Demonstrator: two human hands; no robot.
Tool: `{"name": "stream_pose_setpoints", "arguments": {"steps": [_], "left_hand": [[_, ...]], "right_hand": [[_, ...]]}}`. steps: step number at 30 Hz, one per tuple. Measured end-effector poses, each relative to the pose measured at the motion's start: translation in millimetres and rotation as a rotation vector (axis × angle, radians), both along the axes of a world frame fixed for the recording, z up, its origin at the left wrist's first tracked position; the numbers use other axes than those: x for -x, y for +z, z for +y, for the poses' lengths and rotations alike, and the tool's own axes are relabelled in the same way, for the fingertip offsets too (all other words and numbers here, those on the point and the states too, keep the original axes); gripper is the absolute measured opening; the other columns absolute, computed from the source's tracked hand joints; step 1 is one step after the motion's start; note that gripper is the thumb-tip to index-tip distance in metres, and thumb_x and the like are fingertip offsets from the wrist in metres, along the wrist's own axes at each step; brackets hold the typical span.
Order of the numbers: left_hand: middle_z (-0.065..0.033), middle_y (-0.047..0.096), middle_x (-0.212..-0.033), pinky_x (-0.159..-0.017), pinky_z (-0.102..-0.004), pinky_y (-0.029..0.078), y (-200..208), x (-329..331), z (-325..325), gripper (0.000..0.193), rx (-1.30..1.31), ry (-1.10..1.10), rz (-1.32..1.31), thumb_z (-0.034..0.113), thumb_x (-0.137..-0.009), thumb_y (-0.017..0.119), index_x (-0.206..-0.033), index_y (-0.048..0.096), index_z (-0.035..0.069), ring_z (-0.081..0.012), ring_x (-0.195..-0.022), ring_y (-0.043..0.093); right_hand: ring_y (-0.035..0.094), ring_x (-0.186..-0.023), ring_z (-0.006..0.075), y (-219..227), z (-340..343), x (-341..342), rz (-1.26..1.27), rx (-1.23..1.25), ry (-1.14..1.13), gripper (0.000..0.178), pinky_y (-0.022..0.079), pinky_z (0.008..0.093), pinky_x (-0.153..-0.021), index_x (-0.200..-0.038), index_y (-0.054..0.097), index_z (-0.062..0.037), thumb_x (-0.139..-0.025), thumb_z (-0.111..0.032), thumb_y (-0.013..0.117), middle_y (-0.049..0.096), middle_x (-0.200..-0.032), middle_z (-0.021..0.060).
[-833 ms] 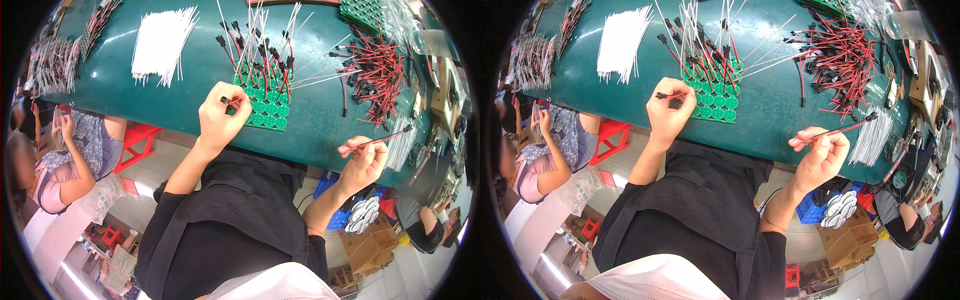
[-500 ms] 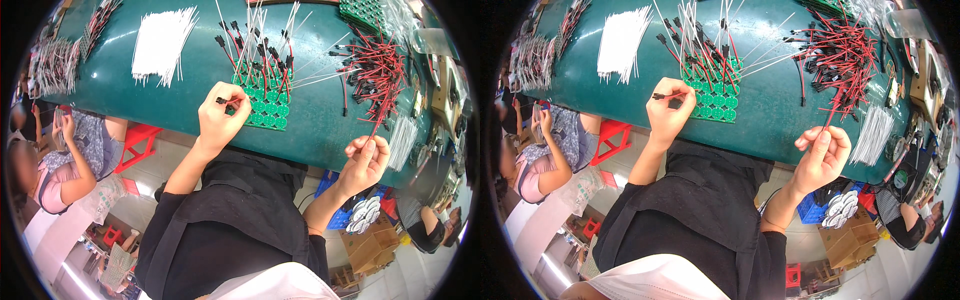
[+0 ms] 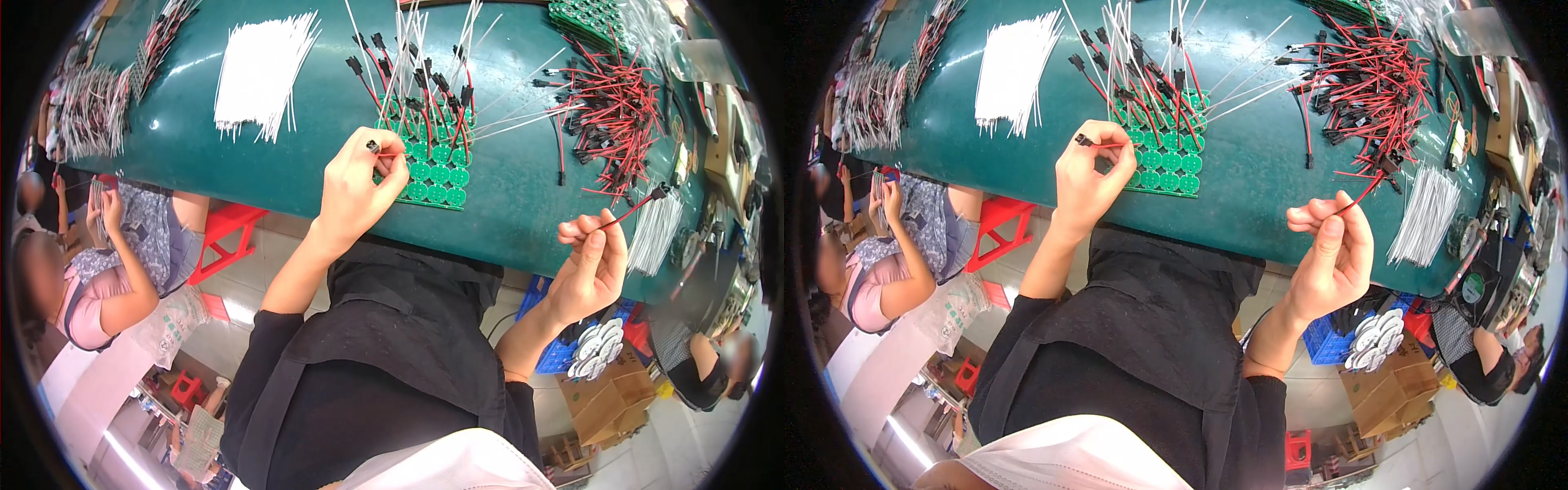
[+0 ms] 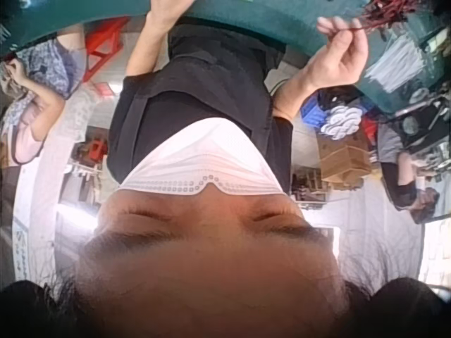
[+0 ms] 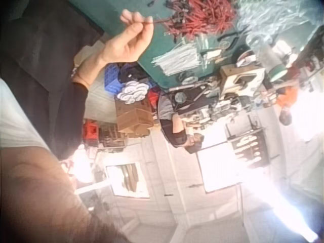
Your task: Manually inserting wires and components into a printed circuit board on an assembly line.
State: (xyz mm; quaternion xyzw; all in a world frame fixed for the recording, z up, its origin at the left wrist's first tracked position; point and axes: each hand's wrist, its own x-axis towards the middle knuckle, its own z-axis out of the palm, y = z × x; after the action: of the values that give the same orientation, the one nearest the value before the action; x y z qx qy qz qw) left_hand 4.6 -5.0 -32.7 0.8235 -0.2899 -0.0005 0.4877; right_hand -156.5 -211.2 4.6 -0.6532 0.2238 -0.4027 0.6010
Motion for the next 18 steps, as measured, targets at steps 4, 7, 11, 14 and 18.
{"name": "stream_pose_setpoints", "arguments": {"steps": [4,7,11,14,18], "left_hand": [[-0.0069,0.06,-0.085,-0.059,-0.0251,0.051,3.0,-3.4,1.6,0.016,-0.059,-0.038,-0.037,-0.007,-0.08,0.067,-0.09,0.057,-0.001,-0.0117,-0.065,0.062],[-0.0075,0.059,-0.086,-0.059,-0.0257,0.051,3.9,-4.5,1.0,0.017,-0.081,-0.053,-0.078,-0.007,-0.08,0.067,-0.092,0.056,-0.001,-0.0127,-0.064,0.062],[-0.0078,0.061,-0.086,-0.059,-0.0259,0.052,5.1,-2.8,-0.5,0.017,-0.123,-0.044,-0.088,-0.007,-0.08,0.067,-0.093,0.057,-0.001,-0.0134,-0.064,0.063],[-0.0081,0.062,-0.085,-0.06,-0.0253,0.053,5.9,-2.0,-0.4,0.017,-0.124,-0.054,-0.067,-0.005,-0.081,0.069,-0.093,0.057,-0.001,-0.0142,-0.065,0.064],[-0.0063,0.059,-0.077,-0.057,-0.0284,0.053,8.2,-3.6,-2.7,0.02,-0.079,-0.05,-0.062,-0.005,-0.08,0.069,-0.093,0.054,0.0,-0.0142,-0.061,0.063]], "right_hand": [[0.068,-0.071,0.0256,2.6,1.8,0.2,-0.006,-0.015,-0.002,0.026,0.06,0.0336,-0.06,-0.12,0.056,0.0121,-0.098,-0.001,0.053,0.067,-0.093,0.0211],[0.068,-0.069,0.0256,2.9,3.0,1.1,-0.016,-0.039,0.006,0.025,0.06,0.0333,-0.06,-0.119,0.056,0.012,-0.098,0.0,0.053,0.067,-0.092,0.0213],[0.068,-0.065,0.025,5.3,9.0,1.2,-0.015,-0.038,0.048,0.021,0.059,0.033,-0.06,-0.114,0.057,0.011,-0.097,-0.001,0.054,0.068,-0.089,0.0213],[0.068,-0.064,0.0243,5.2,13.7,2.0,-0.029,-0.039,0.082,0.019,0.059,0.0327,-0.059,-0.112,0.057,0.0099,-0.097,-0.001,0.054,0.068,-0.087,0.0207],[0.067,-0.064,0.0225,5.1,20.8,-0.5,-0.052,-0.102,0.159,0.012,0.057,0.0289,-0.056,-0.105,0.058,0.0081,-0.096,0.001,0.056,0.064,-0.084,0.0169]]}}
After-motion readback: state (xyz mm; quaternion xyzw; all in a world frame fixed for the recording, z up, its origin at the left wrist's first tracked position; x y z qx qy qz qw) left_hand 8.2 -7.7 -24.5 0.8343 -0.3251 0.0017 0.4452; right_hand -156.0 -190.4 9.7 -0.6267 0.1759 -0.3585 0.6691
